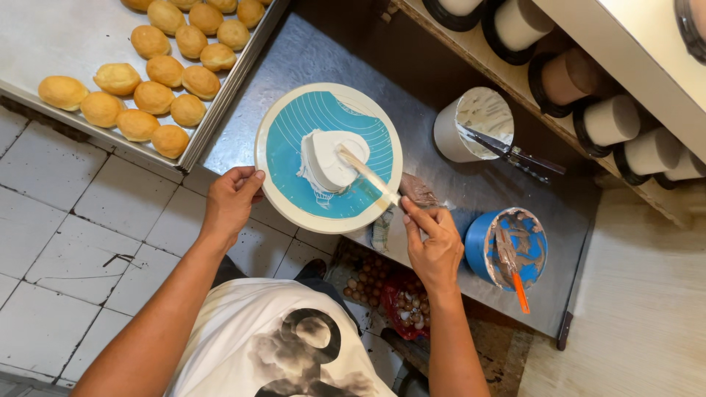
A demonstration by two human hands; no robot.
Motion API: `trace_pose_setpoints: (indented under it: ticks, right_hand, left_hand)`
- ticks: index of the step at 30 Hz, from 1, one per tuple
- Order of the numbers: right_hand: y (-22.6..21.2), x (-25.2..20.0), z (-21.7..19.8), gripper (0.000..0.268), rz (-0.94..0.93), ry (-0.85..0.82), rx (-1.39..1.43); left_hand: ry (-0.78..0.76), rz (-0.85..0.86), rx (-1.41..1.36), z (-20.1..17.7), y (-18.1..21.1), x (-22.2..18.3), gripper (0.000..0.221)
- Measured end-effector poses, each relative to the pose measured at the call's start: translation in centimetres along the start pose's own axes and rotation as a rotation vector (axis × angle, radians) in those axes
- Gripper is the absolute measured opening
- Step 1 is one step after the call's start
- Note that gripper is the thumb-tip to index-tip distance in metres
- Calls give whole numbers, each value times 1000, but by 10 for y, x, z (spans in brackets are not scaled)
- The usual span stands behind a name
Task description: The person applies white icing to a heart-shaped cake using a spatula, smoothing the surface and sides, and then places the cake onto a black plastic base.
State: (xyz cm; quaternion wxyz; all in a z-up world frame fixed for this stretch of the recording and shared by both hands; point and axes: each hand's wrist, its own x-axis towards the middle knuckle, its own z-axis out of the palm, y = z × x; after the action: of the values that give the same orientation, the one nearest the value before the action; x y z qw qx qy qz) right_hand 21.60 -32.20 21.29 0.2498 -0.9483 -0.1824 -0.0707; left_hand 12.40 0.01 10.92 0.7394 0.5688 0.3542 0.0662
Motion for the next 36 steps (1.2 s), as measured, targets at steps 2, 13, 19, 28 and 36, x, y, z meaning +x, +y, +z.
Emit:
trace_pose_setpoints:
  ticks: [2, 13, 19, 28, 36]
  right_hand:
    - [4, -2, 2, 31, -17, 11, -15]
    - [11, -2, 10, 31, -127, 113, -116]
    - [19, 0, 5, 30, -57, 76, 92]
    - [4, -1, 2, 26, -43, 64, 71]
    - [20, -10, 8, 20, 391, 1, 564]
  left_hand:
    - [2, -2, -15, 0, -3, 1, 27]
    - [26, 33, -19, 2, 5, 6, 25]
    - [24, 24, -14, 1, 0, 1, 27]
    - [8, 0, 5, -3, -12, 1, 26]
    - [13, -14, 29, -5, -11, -5, 25]
